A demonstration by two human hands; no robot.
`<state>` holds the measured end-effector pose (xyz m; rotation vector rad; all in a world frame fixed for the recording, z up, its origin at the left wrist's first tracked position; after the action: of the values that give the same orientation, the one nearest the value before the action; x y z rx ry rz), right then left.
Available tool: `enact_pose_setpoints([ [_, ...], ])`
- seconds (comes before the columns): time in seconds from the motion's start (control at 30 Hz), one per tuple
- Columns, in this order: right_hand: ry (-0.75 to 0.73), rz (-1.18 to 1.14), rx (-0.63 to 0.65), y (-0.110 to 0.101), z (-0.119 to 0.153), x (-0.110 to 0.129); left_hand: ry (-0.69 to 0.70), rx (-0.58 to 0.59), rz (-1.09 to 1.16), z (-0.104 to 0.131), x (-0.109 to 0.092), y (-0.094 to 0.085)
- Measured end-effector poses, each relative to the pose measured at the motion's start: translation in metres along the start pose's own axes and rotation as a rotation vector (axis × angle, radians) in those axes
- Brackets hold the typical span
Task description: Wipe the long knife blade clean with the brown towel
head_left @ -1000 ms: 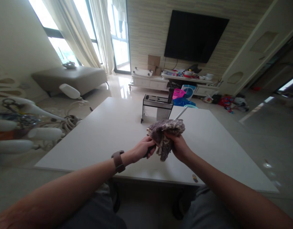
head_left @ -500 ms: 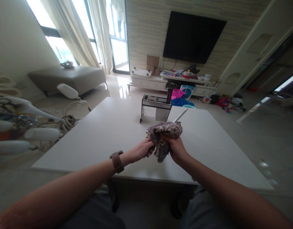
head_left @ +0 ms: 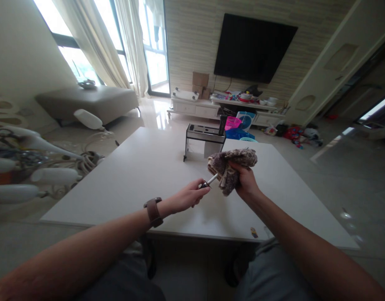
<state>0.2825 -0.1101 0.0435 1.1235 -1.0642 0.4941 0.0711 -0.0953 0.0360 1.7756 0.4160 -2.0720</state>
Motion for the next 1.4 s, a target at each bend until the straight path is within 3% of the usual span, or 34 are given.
enact_pose_setpoints([
  [0.47,-0.119,-0.008,-0.094,-0.027,-0.026,0.022,0.012,-0.032,-0.146,-0.004,0.009,-0.005],
  [0.6,-0.117,-0.008,-0.076,-0.025,-0.025,0.023,-0.002,-0.087,-0.184,-0.003,0.009,-0.008],
  [0.73,-0.071,-0.012,0.026,-0.014,-0.017,0.024,0.013,-0.096,-0.056,-0.003,0.009,-0.009],
  [0.97,0.085,0.049,0.151,0.015,0.020,-0.006,0.098,-0.122,0.099,-0.010,0.013,-0.009],
  [1.1,0.155,0.131,0.258,0.025,0.039,-0.031,0.114,-0.140,0.069,-0.015,0.023,-0.010],
  [1.4,0.102,0.215,0.159,0.016,0.040,-0.048,0.070,-0.130,-0.018,-0.013,0.023,-0.007],
])
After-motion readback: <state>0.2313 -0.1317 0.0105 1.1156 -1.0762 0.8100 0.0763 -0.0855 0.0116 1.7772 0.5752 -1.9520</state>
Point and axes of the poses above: each hand's wrist, its own z-axis away from the middle knuckle, its own y-axis out of the palm, x = y × z, the point moved 2 cm from there along -z, towards the middle knuckle, and after that the axes turned 9 degrees about x, right-handed, at the moved point
